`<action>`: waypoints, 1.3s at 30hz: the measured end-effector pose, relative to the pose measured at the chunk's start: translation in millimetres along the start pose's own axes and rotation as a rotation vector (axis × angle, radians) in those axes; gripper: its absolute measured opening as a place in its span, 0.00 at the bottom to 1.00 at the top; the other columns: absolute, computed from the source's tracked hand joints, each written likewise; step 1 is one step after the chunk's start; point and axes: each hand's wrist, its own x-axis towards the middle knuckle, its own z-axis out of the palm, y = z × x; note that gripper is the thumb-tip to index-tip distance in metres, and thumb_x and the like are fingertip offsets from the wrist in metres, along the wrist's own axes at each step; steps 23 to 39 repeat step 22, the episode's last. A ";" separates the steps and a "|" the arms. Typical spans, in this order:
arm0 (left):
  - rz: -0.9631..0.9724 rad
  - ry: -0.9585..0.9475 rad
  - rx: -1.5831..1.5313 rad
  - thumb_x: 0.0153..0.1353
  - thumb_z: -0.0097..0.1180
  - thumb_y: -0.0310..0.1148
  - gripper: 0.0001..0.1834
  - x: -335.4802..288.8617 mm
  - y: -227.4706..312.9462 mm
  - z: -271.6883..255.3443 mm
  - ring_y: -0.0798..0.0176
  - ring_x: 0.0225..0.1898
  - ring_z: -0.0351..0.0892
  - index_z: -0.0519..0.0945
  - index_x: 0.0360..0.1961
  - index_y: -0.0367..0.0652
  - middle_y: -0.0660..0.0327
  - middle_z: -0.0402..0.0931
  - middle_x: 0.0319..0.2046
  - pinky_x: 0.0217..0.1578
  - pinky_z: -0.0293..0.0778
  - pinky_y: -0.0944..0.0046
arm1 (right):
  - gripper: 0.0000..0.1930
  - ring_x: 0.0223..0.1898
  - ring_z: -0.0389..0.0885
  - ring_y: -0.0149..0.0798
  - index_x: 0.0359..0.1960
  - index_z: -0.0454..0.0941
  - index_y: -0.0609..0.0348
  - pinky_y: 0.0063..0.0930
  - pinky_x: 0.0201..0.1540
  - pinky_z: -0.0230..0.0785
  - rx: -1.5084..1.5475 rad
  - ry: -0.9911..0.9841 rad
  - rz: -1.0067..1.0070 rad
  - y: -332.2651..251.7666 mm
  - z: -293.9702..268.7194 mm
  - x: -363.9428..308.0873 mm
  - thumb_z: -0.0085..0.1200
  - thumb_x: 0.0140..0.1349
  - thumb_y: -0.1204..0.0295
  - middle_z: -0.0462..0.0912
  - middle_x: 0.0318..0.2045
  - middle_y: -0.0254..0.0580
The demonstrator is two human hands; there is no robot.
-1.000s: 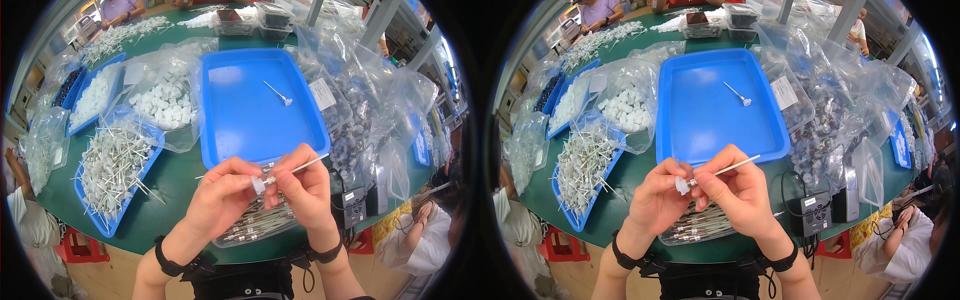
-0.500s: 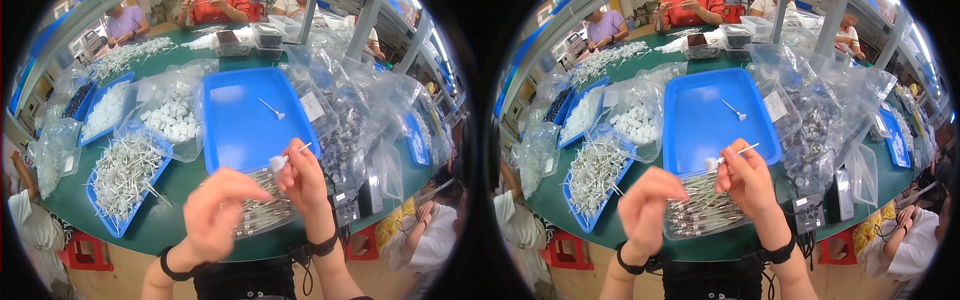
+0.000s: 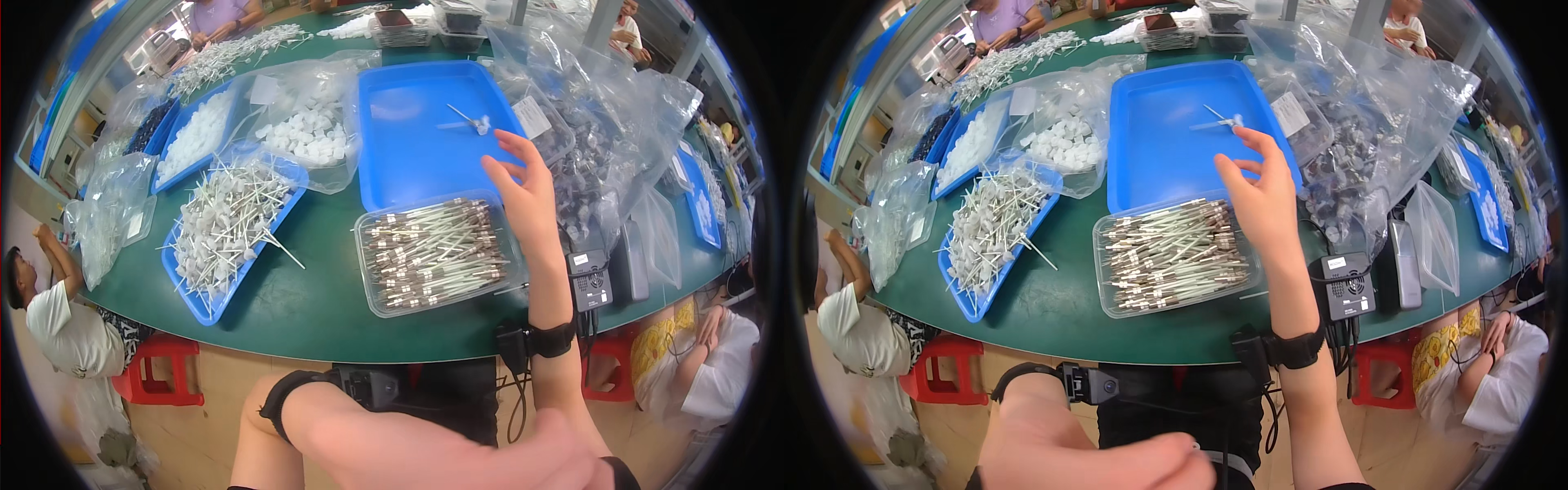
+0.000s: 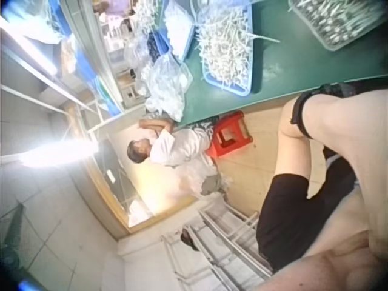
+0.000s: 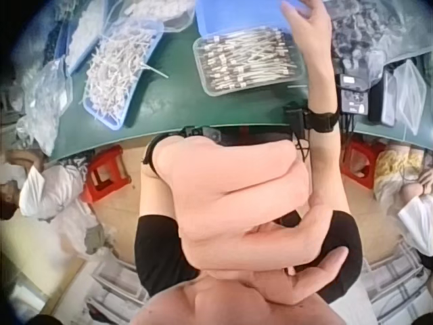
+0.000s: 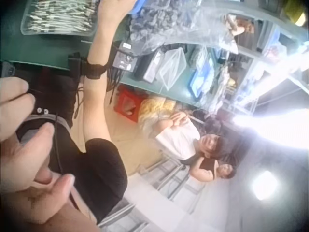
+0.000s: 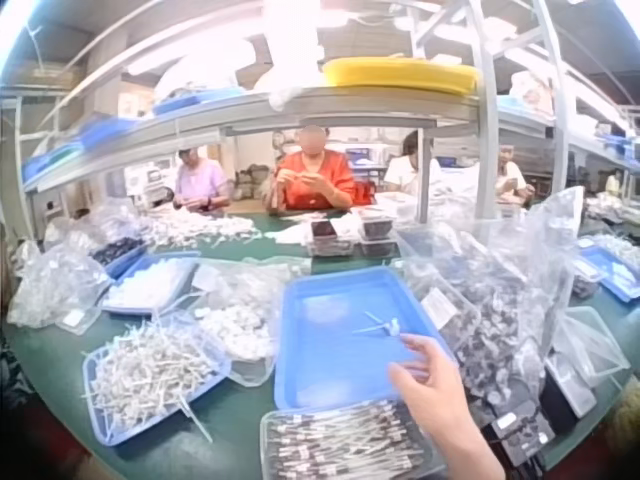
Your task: Assembling small plastic and metal components at a factory workbench.
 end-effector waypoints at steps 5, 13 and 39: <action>0.102 -0.149 0.112 0.37 0.53 0.40 0.12 9.4 -4.7 -17.4 0.63 0.11 0.67 0.73 0.13 0.42 0.61 0.66 0.09 0.16 0.67 0.75 | 0.10 0.31 0.77 0.32 0.36 0.75 0.63 0.22 0.32 0.68 0.000 -0.085 -0.104 -6.4 10.6 -5.3 0.53 0.53 0.72 0.79 0.33 0.41; 0.150 -0.368 0.235 0.51 0.51 0.31 0.04 -27.3 -24.9 -29.3 0.59 0.22 0.69 0.70 0.29 0.47 0.61 0.71 0.23 0.20 0.66 0.60 | 0.04 0.24 0.77 0.41 0.27 0.74 0.57 0.29 0.27 0.68 -0.217 -0.375 -0.327 -5.6 -6.6 -19.8 0.53 0.50 0.72 0.77 0.20 0.42; -0.511 -0.285 1.112 0.57 0.50 0.33 0.17 -107.3 -76.8 -109.1 0.48 0.48 0.66 0.70 0.46 0.34 0.48 0.69 0.44 0.52 0.59 0.56 | 0.05 0.36 0.70 0.41 0.21 0.78 0.52 0.35 0.38 0.62 -0.379 -0.504 -0.552 -0.8 7.5 -29.1 0.58 0.41 0.69 0.72 0.26 0.36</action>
